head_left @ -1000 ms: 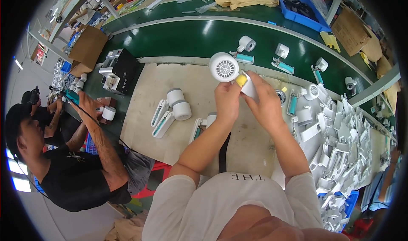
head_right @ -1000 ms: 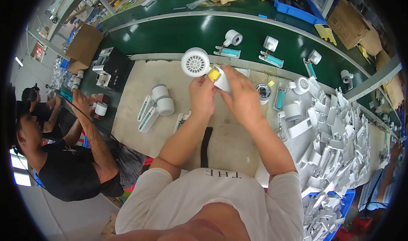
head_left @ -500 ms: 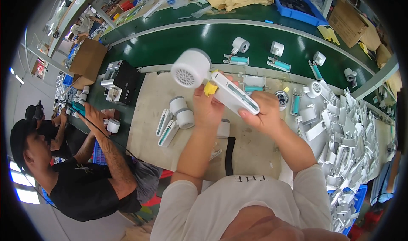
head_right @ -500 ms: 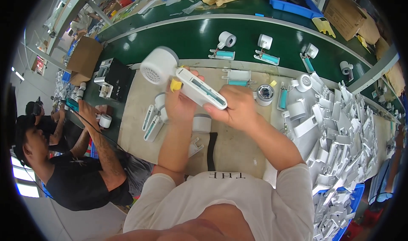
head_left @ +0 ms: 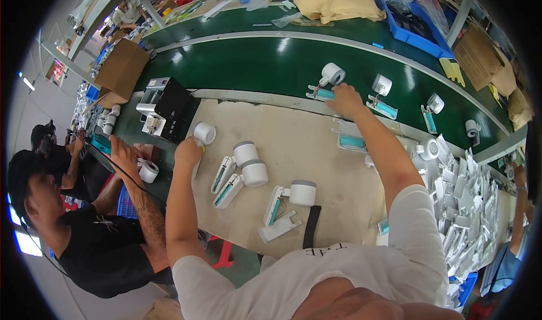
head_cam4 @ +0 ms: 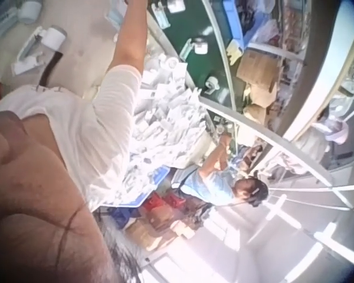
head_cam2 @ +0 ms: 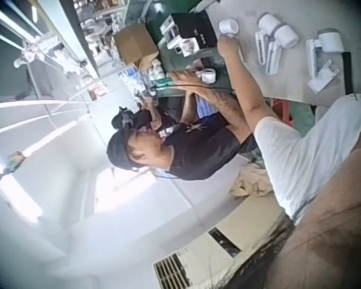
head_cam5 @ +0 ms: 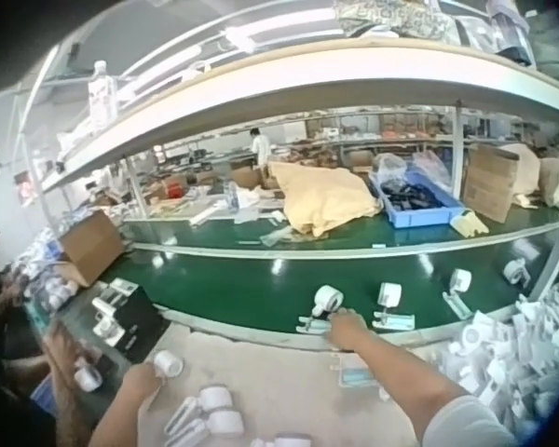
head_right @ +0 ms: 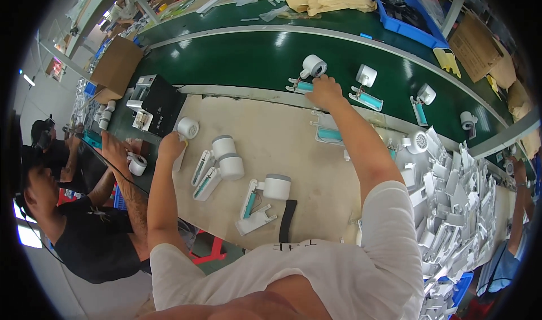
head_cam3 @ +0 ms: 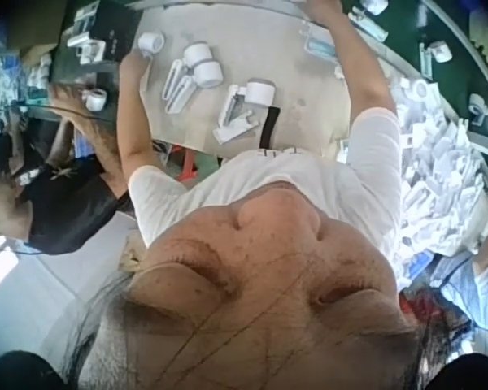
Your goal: The person assembles portable handheld fans by hand, snapping together the fan motor housing, plastic casing, and battery components.
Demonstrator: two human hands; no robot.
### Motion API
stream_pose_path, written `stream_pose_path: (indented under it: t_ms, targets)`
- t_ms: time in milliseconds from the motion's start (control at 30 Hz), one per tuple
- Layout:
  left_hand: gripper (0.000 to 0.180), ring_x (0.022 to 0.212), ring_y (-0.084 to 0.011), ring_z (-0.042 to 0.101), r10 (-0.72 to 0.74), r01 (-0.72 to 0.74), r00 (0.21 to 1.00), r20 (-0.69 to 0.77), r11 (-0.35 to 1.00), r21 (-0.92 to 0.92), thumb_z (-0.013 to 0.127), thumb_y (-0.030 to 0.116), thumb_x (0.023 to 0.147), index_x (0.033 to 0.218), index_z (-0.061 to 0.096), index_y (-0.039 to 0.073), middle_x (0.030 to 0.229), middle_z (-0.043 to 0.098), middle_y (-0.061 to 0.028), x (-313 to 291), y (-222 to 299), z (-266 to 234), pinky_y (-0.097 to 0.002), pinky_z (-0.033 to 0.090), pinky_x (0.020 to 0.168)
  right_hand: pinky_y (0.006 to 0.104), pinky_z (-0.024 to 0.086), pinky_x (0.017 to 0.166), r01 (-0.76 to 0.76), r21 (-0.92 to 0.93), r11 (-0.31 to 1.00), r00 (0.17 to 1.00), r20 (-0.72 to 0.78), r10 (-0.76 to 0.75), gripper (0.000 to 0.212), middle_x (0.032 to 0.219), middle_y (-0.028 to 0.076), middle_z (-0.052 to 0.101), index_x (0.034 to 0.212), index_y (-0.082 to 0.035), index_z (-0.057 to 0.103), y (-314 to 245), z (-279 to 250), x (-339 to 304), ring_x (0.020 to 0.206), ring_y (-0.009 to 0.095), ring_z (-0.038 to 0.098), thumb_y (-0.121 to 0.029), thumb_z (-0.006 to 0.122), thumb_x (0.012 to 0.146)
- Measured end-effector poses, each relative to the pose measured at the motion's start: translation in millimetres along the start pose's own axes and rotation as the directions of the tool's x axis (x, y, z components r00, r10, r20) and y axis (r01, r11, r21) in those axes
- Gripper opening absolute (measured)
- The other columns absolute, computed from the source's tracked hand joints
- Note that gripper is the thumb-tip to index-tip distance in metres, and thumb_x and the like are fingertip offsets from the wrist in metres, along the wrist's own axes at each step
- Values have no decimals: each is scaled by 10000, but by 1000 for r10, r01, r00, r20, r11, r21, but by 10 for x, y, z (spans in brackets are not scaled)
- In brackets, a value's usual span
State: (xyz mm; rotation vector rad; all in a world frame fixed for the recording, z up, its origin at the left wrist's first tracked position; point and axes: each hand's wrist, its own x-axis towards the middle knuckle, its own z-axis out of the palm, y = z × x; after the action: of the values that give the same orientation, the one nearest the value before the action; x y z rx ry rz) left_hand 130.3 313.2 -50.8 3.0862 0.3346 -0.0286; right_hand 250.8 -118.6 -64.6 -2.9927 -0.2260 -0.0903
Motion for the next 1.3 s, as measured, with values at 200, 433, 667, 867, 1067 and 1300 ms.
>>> stream_pose_path:
  t_ms: [200,433,667,867,1067,1300]
  targets:
    - [333,892,-267,580,105,-124,992,-68,786,-605,562,183,761,1023,526,-20,1010,599,-142,-182,1083,-341,-366,465,729,324,468,593,-221,719,659,971,223,83,522,858,145,591,1145,3,434,34,-229,17,670,197,589,-320,604,772]
    - [362,907,-180,574,442,272,895,57,-440,-856,415,277,895,1148,413,17,1064,563,-93,-781,2620,-251,-312,475,785,306,431,446,68,826,560,996,-85,4,652,648,116,563,1333,-88,250,-392,-822,-1461,484,209,547,-271,586,805]
    - [274,899,-181,566,492,339,870,-36,-648,-682,422,250,892,1060,454,37,996,557,-87,-1450,3038,-341,-321,468,768,398,480,525,212,480,851,951,-302,-66,711,789,185,615,1339,-103,237,-249,-888,-2340,623,353,610,-281,629,774]
    - [368,750,-221,583,677,551,727,113,-478,-684,362,296,864,1032,488,-6,927,577,-121,-1526,2994,-409,-343,494,637,362,466,791,256,406,877,952,-261,-157,763,924,104,590,1298,-56,337,-122,-1254,-2778,868,258,583,-329,710,691]
    - [423,656,-246,587,801,702,565,195,-343,-624,375,299,829,1087,495,-13,838,581,-148,-1663,3024,-676,-370,498,571,355,322,973,215,976,-41,977,-215,7,817,1221,76,437,1306,-59,333,298,-725,-2733,1149,225,417,-182,753,615]
    - [217,623,-188,578,814,351,560,157,-61,-934,409,141,834,973,498,1,819,571,-125,-1566,2874,-699,-297,480,531,318,371,929,-252,966,63,934,259,-245,752,1184,54,466,1250,-140,441,586,-978,-2797,1118,222,444,-162,781,579]
